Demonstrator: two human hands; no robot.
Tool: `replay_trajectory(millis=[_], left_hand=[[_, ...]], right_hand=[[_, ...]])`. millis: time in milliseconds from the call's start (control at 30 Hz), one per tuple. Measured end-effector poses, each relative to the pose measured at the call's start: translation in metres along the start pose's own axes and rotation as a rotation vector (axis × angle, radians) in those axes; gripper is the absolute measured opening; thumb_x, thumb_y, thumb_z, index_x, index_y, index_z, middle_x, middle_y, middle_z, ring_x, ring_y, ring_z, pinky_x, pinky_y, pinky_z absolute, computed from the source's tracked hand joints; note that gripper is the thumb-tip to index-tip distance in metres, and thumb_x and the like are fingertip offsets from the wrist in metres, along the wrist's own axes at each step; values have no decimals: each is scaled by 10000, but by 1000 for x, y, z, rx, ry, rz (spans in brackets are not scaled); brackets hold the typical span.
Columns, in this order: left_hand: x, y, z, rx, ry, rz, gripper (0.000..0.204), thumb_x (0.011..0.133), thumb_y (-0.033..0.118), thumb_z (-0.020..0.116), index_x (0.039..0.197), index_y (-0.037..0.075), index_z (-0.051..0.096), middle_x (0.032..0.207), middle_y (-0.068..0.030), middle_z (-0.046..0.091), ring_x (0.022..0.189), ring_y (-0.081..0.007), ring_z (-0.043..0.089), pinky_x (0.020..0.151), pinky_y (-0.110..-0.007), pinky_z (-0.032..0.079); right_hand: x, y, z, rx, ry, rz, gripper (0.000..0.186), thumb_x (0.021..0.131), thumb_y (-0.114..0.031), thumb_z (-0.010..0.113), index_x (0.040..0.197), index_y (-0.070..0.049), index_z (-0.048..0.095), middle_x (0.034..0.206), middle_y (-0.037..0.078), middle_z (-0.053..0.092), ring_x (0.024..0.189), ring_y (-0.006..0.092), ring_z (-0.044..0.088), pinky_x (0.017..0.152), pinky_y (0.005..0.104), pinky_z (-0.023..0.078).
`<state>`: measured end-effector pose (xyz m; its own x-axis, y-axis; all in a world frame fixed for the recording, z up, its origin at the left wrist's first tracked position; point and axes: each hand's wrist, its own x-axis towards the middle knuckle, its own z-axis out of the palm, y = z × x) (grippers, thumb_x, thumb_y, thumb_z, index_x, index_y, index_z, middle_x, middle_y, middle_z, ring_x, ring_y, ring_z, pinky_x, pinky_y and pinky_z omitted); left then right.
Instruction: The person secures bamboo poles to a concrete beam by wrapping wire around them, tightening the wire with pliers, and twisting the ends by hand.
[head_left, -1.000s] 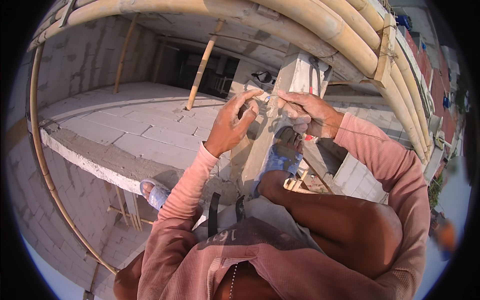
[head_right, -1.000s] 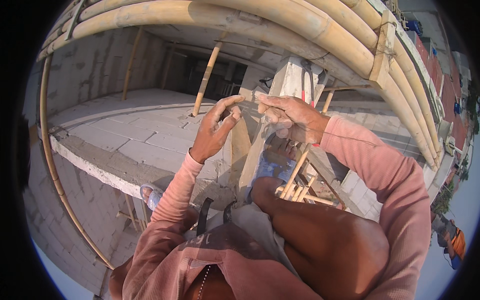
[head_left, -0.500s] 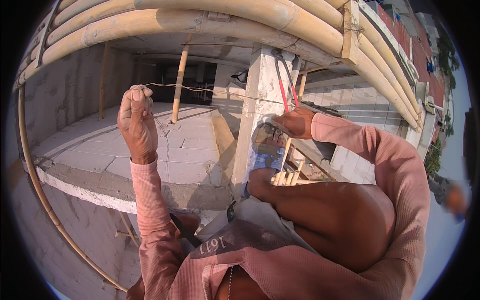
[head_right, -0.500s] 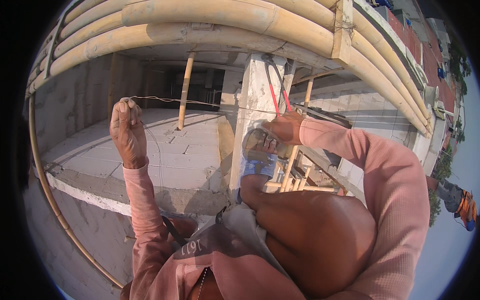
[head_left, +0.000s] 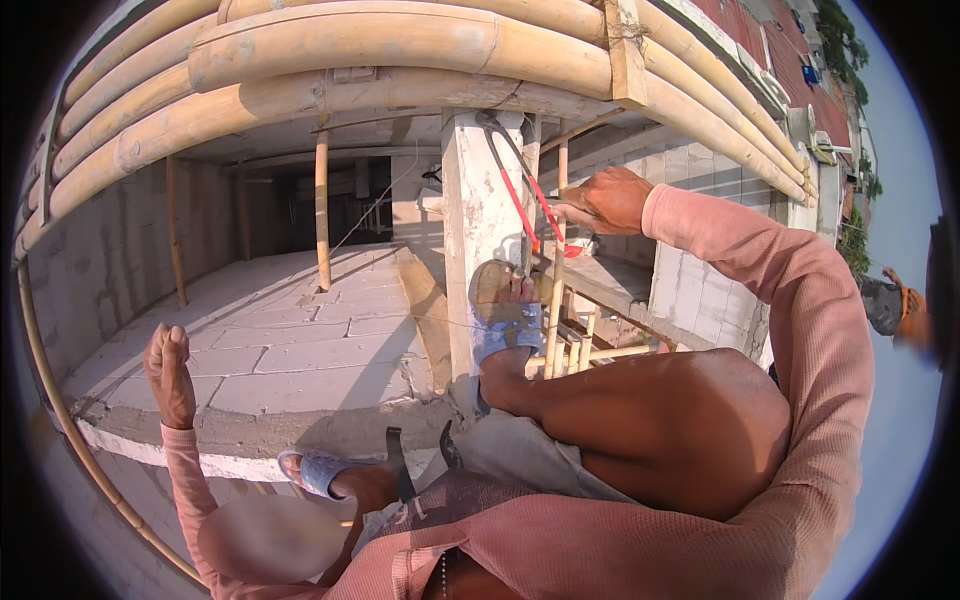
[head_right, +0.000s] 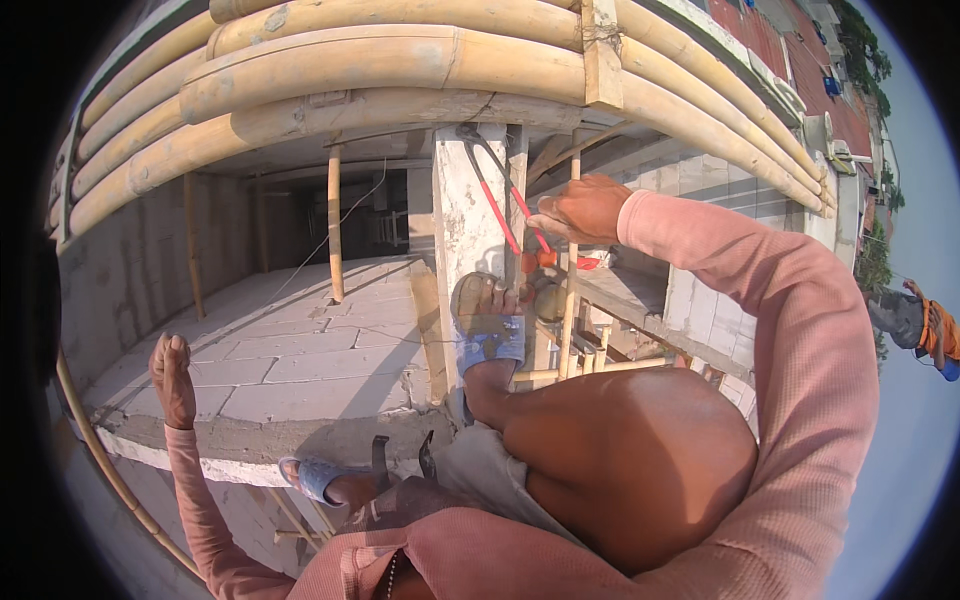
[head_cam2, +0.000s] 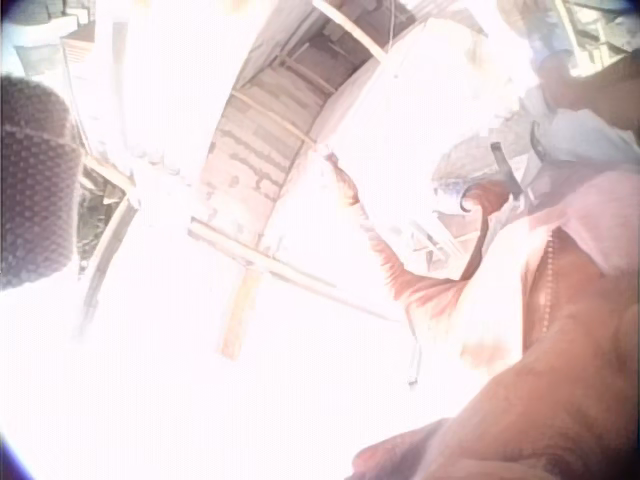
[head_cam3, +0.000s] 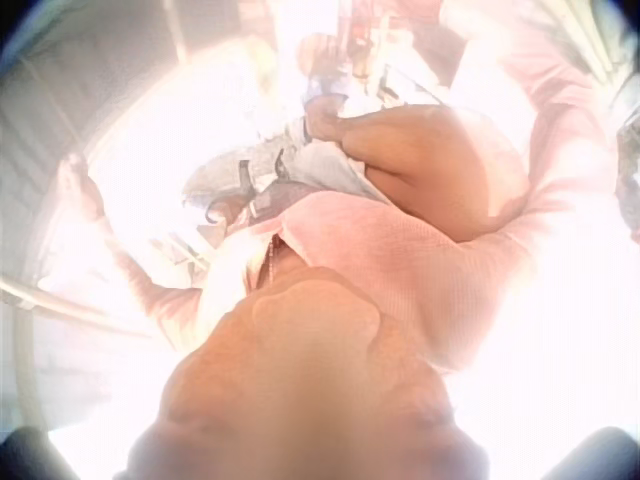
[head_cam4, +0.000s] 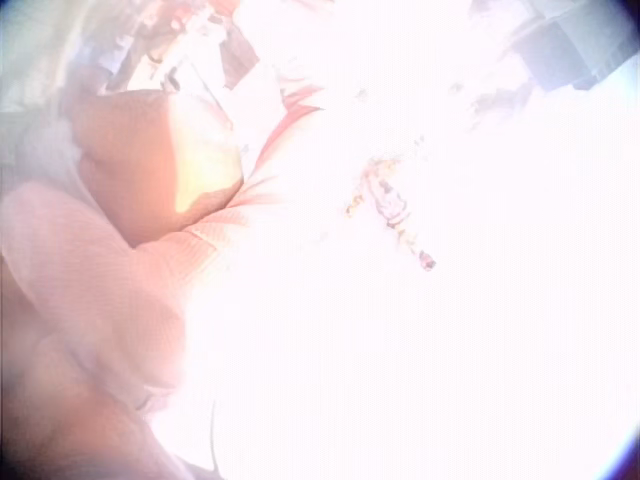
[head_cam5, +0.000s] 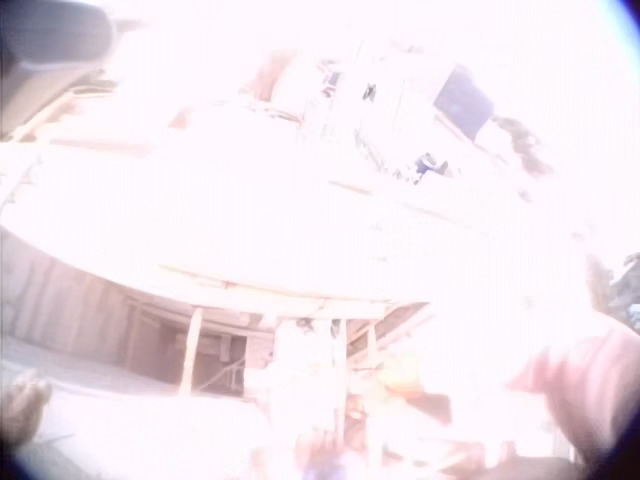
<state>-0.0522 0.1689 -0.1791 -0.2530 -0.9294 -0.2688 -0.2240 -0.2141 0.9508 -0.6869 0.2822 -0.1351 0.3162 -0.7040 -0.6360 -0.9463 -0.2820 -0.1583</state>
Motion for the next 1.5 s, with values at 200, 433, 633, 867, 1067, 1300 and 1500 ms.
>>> replay_trajectory(millis=[200,433,633,867,1067,1300,1500], left_hand=[[-6,15,-3,-37,225,-153,315,1073,361,577,894,115,496,778,48,360,685,-57,287,614,-219,250],[-21,51,94,409,-218,-29,384,1059,316,603,825,18,533,744,-31,511,694,-127,442,643,-286,387],[-37,115,155,204,-429,78,272,1086,253,529,959,17,572,833,-84,605,761,-171,551,705,-310,438],[-30,124,158,189,-552,219,224,1064,204,546,1113,-2,619,901,-96,609,790,-216,555,735,-336,443],[-29,95,161,104,-543,251,225,1017,244,651,1037,21,677,828,-71,615,745,-208,564,690,-336,448],[-12,68,170,51,-265,-51,370,1041,353,628,925,10,705,809,-9,611,757,-97,511,683,-296,424],[-24,38,200,358,-377,159,409,1064,346,551,953,-35,650,826,-207,627,715,-384,554,689,-419,466]], right_hand=[[-27,-13,13,158,-121,116,460,1067,-477,437,1039,-107,710,876,200,724,851,394,693,802,512,530],[41,-160,-63,20,840,-576,318,889,-231,703,1192,-142,669,1224,45,611,1252,266,582,1117,502,448],[72,-210,-83,151,1087,-572,259,890,-366,703,1038,-153,708,986,19,663,1128,212,638,1232,533,289],[44,-194,-96,218,961,-643,198,933,-326,655,874,-139,680,779,17,621,789,195,670,832,451,533],[46,-202,-99,419,425,-547,111,917,-179,617,932,-72,640,799,128,635,725,347,707,580,480,534],[40,-175,-97,128,36,-432,306,848,-105,618,1144,-27,622,887,127,649,676,338,691,544,462,530],[49,-180,-94,146,357,-661,303,849,-131,642,1150,-88,645,890,76,653,648,309,676,488,424,511]])
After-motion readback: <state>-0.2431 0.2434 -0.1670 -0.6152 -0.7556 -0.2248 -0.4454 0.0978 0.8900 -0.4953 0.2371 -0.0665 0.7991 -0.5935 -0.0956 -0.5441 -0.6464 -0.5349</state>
